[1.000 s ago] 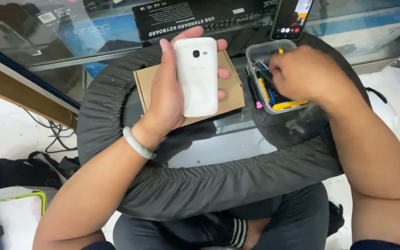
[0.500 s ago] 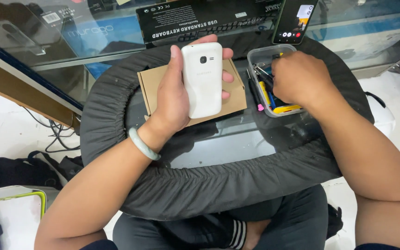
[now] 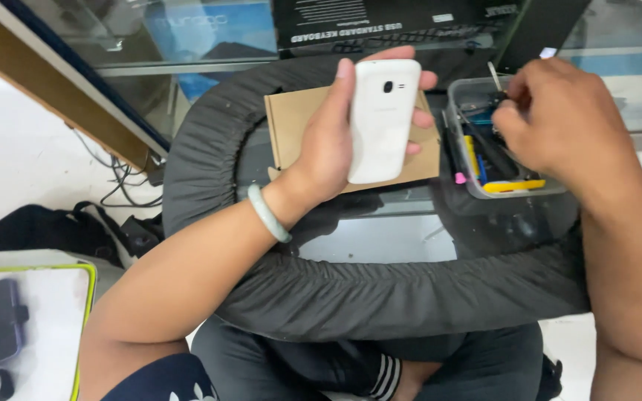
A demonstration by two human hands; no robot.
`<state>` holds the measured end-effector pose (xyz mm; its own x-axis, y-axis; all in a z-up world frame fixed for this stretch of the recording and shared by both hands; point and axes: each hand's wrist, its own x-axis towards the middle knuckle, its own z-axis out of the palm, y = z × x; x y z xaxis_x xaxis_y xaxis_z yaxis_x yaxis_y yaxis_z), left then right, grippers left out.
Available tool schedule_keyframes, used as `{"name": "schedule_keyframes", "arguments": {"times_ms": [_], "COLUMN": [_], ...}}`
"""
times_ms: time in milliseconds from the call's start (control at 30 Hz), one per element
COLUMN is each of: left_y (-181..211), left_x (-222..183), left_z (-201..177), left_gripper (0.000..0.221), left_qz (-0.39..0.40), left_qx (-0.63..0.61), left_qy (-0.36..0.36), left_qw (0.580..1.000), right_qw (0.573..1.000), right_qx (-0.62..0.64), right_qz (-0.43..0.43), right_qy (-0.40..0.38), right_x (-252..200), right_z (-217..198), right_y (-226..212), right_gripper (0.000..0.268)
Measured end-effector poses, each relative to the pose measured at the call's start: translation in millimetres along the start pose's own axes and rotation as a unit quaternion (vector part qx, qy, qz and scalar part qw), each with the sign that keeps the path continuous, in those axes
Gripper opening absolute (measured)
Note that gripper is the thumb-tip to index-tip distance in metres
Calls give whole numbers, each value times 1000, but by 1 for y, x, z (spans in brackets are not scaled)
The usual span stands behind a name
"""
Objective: The person is disassembling a mobile phone using a screwdriver to pry the case open, cleaning the screen surface, and then reassembling the phone.
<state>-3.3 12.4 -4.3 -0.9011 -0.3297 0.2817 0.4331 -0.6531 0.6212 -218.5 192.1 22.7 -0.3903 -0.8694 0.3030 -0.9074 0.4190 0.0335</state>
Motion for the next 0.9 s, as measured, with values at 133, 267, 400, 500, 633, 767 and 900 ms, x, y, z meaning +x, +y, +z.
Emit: {"name": "schedule_keyframes", "arguments": {"times_ms": [133,267,400,500,633,767,900], "left_y": [3,3,1,0,2,1,2], "left_x": [-1,-2,-2,-1,-2,-3,-7], "left_z": [3,2,-2,-3,-3,-4,-2], "left_gripper": [70,70,67,68,68,69,68], "left_qz": [-4,5,15,16,16,16,10], "left_qx": [17,10,-16,-10,8,4,12], "left_qy": [-9,-8,-26,-32,-37,-45,-72], "left_qw": [1000,1000,999,999,999,999,997], "right_qw": [995,979,928,901,889,910,893], "right_qx": [95,128,165,188,187,189,214], "right_qz": [38,-57,-181,-231,-248,-180,-197], "right_qy": [0,148,283,316,337,322,344], "right_x": [-13,-32,-46,-48,-50,-60,-60], "right_z": [-30,-29,-38,-32,-28,-13,-16], "right_y": [-33,-56,-79,-86,-91,-83,-80], "right_gripper": [19,13,10,9,10,19,16]}}
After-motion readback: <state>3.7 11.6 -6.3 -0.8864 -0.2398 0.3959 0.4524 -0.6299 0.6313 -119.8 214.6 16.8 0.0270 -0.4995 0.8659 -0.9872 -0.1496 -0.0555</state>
